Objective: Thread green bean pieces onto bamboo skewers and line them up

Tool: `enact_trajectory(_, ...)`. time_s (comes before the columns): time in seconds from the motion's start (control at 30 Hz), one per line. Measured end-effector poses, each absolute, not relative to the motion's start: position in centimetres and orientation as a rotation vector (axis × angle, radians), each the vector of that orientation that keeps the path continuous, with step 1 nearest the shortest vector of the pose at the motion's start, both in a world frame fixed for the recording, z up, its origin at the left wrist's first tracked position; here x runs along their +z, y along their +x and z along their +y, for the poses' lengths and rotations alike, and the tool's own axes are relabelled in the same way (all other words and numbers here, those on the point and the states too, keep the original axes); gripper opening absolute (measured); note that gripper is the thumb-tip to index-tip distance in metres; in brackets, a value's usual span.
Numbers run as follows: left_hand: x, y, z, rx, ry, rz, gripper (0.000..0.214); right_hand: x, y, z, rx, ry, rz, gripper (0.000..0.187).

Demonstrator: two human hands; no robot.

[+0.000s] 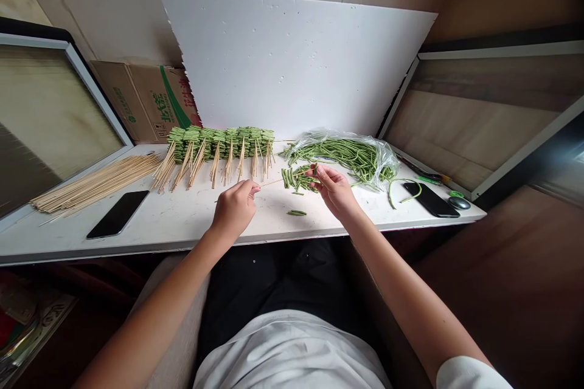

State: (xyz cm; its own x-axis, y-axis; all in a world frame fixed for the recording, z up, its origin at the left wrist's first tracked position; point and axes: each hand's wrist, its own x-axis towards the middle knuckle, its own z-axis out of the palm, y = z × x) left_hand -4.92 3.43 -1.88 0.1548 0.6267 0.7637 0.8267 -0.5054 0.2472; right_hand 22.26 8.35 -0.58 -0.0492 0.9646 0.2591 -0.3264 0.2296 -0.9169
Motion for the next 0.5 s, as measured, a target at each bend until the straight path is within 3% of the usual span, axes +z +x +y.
enact_trajectory(0.23, -2.0, -4.9, 3.4, -1.257, -2.199, -1.403, 0.027, -0.8, 22.3, 8.5, 1.228, -0.730, -1.130, 0.039)
enact_trajectory(0.5, -2.0, -4.8, 3.3, -1.223, -2.164, -1.398, 0.029, -1.6, 22.6, 8.7, 1.015, -0.799, -1.234, 0.035)
